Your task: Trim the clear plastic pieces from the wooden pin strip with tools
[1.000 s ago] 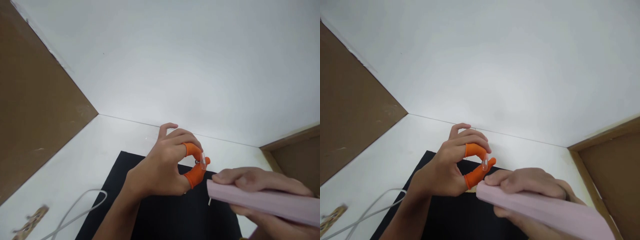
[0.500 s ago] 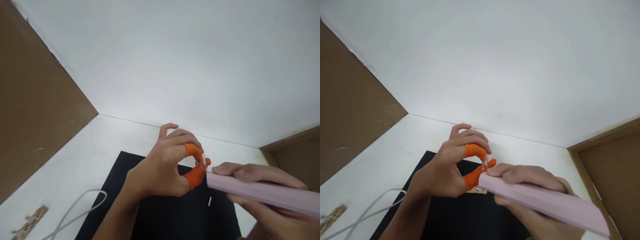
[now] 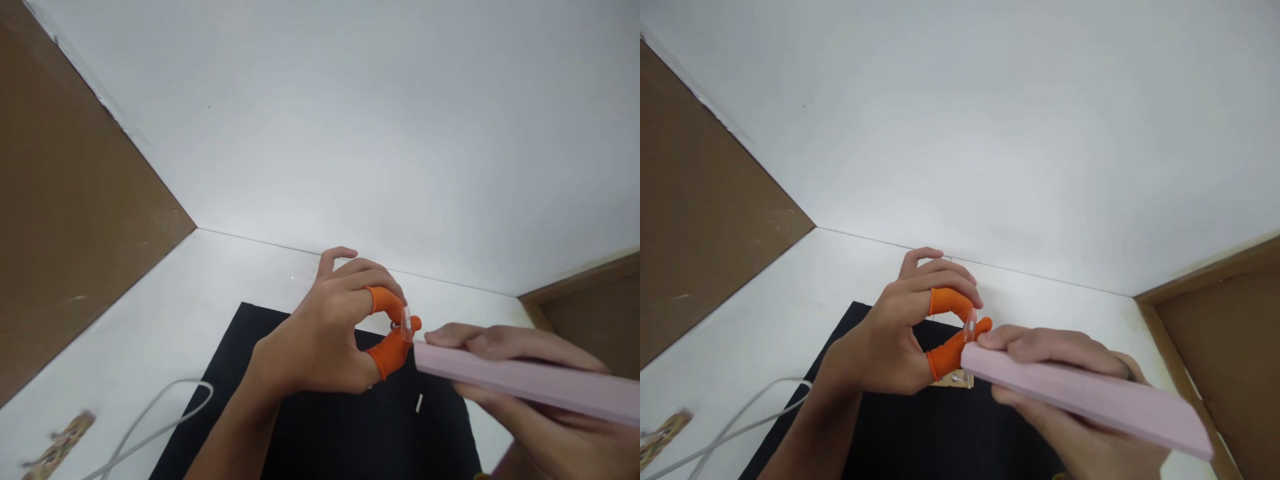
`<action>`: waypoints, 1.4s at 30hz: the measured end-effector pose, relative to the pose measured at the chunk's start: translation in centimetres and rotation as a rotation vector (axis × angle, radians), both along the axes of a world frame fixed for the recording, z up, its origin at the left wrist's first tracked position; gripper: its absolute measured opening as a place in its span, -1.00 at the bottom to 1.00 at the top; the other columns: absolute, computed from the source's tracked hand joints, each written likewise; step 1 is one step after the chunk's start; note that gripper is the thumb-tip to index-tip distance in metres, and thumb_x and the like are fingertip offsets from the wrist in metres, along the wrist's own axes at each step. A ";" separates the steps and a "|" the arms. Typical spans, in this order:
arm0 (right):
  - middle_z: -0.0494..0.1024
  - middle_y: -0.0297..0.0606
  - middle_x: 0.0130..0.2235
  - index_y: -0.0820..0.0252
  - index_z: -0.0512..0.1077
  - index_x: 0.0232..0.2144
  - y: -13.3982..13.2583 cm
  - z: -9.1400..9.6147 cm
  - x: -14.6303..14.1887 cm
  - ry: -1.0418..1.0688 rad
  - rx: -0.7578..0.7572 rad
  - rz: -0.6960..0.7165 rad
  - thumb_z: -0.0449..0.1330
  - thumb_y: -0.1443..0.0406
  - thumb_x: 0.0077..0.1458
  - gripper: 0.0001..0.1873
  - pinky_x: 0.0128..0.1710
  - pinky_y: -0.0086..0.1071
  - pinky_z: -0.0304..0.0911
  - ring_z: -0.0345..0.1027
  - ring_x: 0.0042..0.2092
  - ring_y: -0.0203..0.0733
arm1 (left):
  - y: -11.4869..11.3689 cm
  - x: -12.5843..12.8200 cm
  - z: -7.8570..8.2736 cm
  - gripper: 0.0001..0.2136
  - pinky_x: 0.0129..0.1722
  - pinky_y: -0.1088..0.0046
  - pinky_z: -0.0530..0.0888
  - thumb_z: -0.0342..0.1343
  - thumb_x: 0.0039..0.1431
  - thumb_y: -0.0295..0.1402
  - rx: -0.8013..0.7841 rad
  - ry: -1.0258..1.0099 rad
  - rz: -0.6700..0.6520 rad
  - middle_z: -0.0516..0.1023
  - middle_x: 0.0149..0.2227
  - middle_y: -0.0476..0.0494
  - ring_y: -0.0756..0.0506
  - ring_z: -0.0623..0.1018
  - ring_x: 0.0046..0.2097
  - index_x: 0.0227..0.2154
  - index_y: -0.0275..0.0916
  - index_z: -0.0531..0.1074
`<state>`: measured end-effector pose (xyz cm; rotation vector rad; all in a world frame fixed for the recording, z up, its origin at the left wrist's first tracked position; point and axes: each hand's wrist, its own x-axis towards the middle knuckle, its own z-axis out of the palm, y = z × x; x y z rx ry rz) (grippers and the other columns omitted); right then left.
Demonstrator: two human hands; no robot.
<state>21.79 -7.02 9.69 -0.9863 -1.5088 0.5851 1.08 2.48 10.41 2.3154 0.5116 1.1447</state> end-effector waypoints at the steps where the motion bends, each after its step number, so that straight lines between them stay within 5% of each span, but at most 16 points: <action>1: 0.79 -0.35 -0.16 0.04 0.65 -0.15 0.1 -0.2 -0.2 0.031 0.034 -0.056 0.47 0.51 0.04 -0.64 -0.17 -0.31 0.72 0.74 -0.17 -0.06 | -0.1 0.0 0.0 -0.88 0.34 0.14 0.21 0.22 0.27 -0.53 0.001 -0.001 -0.001 0.68 -0.22 0.00 -0.04 0.66 -0.13 -0.32 -0.19 0.42; 6: 0.72 -0.38 -0.34 0.16 0.66 -0.26 1.1 -1.6 -0.8 0.200 0.224 -0.368 0.50 0.52 -0.01 -0.74 -0.10 -0.24 0.70 0.72 -0.24 -0.08 | -0.4 -0.5 -0.4 -0.87 0.35 0.18 0.18 0.23 0.24 -0.56 -0.008 0.007 -0.004 0.67 -0.20 0.03 0.00 0.65 -0.13 -0.31 -0.20 0.43; 13: 0.80 -0.36 -0.21 0.02 0.66 -0.19 -0.1 0.9 -0.1 -0.015 -0.043 0.020 0.52 0.40 0.03 -0.71 -0.28 -0.42 0.70 0.75 -0.23 -0.07 | 0.2 0.1 0.0 -0.86 0.34 0.16 0.20 0.23 0.26 -0.54 -0.013 0.013 0.014 0.68 -0.21 0.03 -0.02 0.65 -0.13 -0.32 -0.19 0.42; 20: 0.75 -0.35 -0.31 0.14 0.67 -0.25 1.1 -1.2 -0.6 0.191 0.206 -0.345 0.49 0.52 0.01 -0.73 -0.04 -0.20 0.70 0.73 -0.23 -0.05 | -0.2 -0.2 -0.3 -0.87 0.33 0.16 0.21 0.22 0.27 -0.54 -0.003 0.020 0.016 0.68 -0.22 0.02 -0.03 0.66 -0.15 -0.32 -0.19 0.43; 26: 0.79 -0.34 -0.18 0.01 0.67 -0.15 0.0 0.1 0.1 0.020 0.002 -0.011 0.50 0.46 0.02 -0.65 -0.25 -0.31 0.72 0.75 -0.19 -0.02 | 0.1 -0.1 0.0 -0.87 0.33 0.13 0.21 0.22 0.27 -0.53 -0.002 0.019 0.024 0.68 -0.22 0.01 -0.04 0.66 -0.14 -0.33 -0.19 0.43; 33: 0.71 -0.40 -0.37 0.08 0.67 -0.23 1.7 -1.3 -0.3 0.131 0.204 -0.350 0.47 0.53 0.01 -0.69 -0.24 -0.23 0.71 0.73 -0.22 -0.02 | 0.0 -0.1 -0.2 -0.89 0.35 0.17 0.19 0.22 0.28 -0.53 -0.006 0.020 0.027 0.68 -0.21 0.03 0.00 0.65 -0.13 -0.31 -0.20 0.44; 35: 0.74 -0.38 -0.33 0.09 0.66 -0.23 1.6 -1.1 -0.3 0.123 0.171 -0.306 0.47 0.52 0.02 -0.70 -0.24 -0.24 0.71 0.74 -0.21 -0.02 | 0.0 0.0 -0.2 -0.89 0.35 0.17 0.19 0.23 0.28 -0.53 -0.003 0.016 0.031 0.68 -0.21 0.03 0.00 0.65 -0.13 -0.31 -0.20 0.45; 39: 0.79 -0.38 -0.14 0.02 0.65 -0.14 0.4 0.1 -0.1 0.046 0.002 0.001 0.47 0.49 0.05 -0.65 -0.21 -0.39 0.70 0.75 -0.16 -0.09 | 0.1 0.0 -0.1 -0.89 0.35 0.16 0.18 0.23 0.30 -0.50 -0.006 0.014 0.038 0.68 -0.23 0.02 -0.01 0.65 -0.14 -0.32 -0.21 0.44; 42: 0.80 -0.37 -0.14 0.02 0.65 -0.14 0.3 0.2 -0.1 0.045 0.018 -0.013 0.48 0.49 0.04 -0.63 -0.22 -0.36 0.71 0.75 -0.17 -0.06 | 0.0 0.0 -0.2 -0.89 0.35 0.18 0.19 0.23 0.29 -0.51 -0.002 0.009 0.036 0.67 -0.23 0.04 0.00 0.65 -0.14 -0.33 -0.22 0.45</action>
